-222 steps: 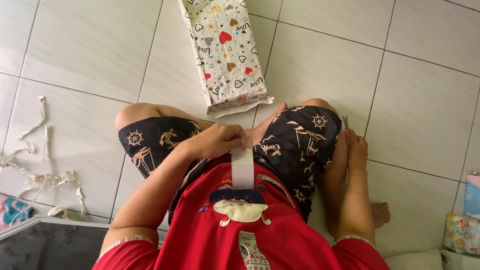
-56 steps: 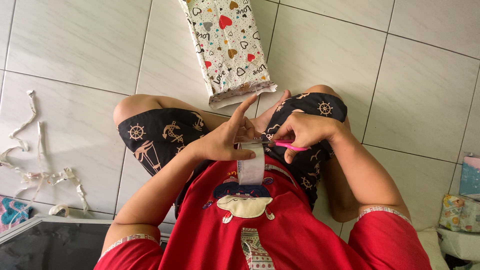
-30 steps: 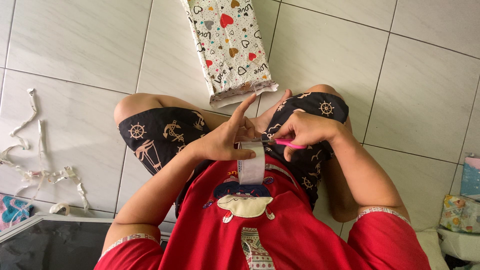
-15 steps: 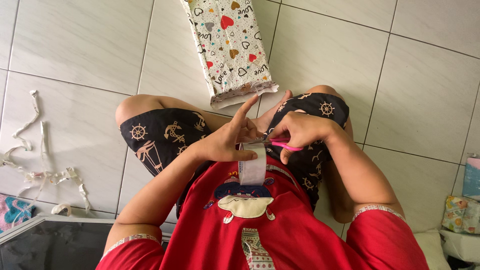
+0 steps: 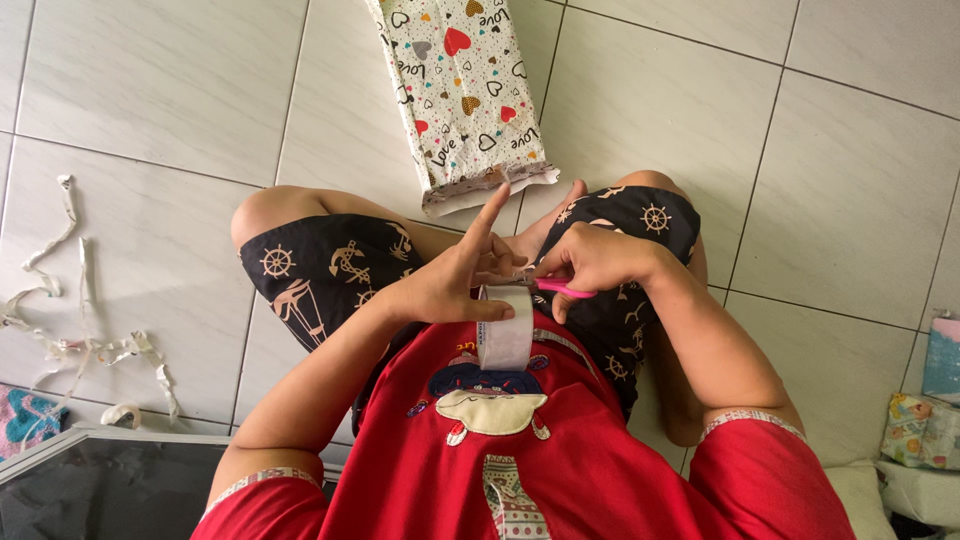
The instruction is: The person sits on the floor and wraps a rectangular gift with patterned paper. They fold the paper edges, cut pieces of clear tape with pink scissors, and apply the tape to secure the folds. The person then folds and tapes the ends of the package to complete the wrapping.
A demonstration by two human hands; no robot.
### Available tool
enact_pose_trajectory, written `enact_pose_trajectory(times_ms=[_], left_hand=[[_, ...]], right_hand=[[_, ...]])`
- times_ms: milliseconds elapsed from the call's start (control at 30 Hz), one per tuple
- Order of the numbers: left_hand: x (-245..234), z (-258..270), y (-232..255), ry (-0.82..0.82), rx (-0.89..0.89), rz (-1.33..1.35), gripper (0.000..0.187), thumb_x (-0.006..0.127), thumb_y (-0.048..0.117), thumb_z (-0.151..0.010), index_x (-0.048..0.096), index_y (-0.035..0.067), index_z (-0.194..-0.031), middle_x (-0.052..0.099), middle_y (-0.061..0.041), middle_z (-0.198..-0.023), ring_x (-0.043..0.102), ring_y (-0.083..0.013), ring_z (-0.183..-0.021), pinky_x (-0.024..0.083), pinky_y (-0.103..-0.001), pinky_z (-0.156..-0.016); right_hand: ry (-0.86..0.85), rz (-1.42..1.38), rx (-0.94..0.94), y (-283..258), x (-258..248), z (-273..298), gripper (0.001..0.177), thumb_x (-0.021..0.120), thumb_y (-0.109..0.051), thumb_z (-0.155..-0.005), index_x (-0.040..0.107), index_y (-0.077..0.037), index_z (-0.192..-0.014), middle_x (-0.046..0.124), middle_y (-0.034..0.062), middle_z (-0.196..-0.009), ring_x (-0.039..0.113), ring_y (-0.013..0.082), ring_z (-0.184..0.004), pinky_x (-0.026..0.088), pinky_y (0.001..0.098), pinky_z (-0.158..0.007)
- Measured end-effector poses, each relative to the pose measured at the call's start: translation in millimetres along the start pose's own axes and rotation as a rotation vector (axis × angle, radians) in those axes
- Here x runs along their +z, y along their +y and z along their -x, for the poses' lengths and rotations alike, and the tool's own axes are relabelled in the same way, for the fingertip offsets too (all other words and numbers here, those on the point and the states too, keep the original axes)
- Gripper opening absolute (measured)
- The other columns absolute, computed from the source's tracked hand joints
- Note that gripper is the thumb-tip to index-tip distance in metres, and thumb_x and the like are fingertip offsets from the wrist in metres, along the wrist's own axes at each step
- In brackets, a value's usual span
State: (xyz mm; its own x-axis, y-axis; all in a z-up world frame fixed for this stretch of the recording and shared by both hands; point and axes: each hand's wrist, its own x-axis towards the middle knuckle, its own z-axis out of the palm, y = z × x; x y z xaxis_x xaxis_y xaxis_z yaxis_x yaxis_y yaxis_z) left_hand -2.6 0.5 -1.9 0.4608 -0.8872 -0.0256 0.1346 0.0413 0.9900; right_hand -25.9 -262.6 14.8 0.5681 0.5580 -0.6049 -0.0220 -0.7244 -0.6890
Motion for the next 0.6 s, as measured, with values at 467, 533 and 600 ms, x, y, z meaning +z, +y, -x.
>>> enact_pose_trajectory(times_ms=[467, 533, 600], left_hand=[[-3.3, 18.9, -6.4, 0.148, -0.087, 0.171, 0.143, 0.086, -0.002, -0.075, -0.025, 0.03, -0.16, 0.006, -0.021, -0.173, 0.041, -0.0379, -0.151, 0.053, -0.052, -0.107], [-3.0, 19.1, -8.8, 0.164, -0.077, 0.162, 0.143, 0.087, -0.001, -0.074, -0.024, 0.029, -0.16, 0.007, -0.021, -0.172, 0.042, -0.0369, -0.149, 0.054, -0.052, -0.106], [-3.3, 18.0, -11.1, 0.178, -0.084, 0.108, 0.144, 0.088, 0.001, -0.072, -0.022, 0.029, -0.159, 0.009, -0.021, -0.171, 0.044, -0.0354, -0.146, 0.057, -0.051, -0.103]], right_hand=[[0.736, 0.061, 0.588, 156.0, -49.8, 44.9, 0.035, 0.074, -0.029, -0.091, 0.071, -0.006, -0.118, 0.077, 0.0191, -0.106, 0.074, 0.0301, -0.096, 0.056, 0.042, -0.089], [0.861, 0.365, 0.85, 223.1, -53.1, 44.7, 0.084, 0.086, -0.049, -0.08, 0.054, 0.004, -0.136, 0.068, 0.023, -0.126, 0.065, 0.0386, -0.116, 0.049, 0.0538, -0.096], [0.899, 0.584, 0.97, 285.7, -46.4, 47.7, 0.116, 0.095, -0.059, -0.068, 0.039, 0.012, -0.141, 0.061, 0.0228, -0.133, 0.059, 0.0412, -0.124, 0.044, 0.0618, -0.094]])
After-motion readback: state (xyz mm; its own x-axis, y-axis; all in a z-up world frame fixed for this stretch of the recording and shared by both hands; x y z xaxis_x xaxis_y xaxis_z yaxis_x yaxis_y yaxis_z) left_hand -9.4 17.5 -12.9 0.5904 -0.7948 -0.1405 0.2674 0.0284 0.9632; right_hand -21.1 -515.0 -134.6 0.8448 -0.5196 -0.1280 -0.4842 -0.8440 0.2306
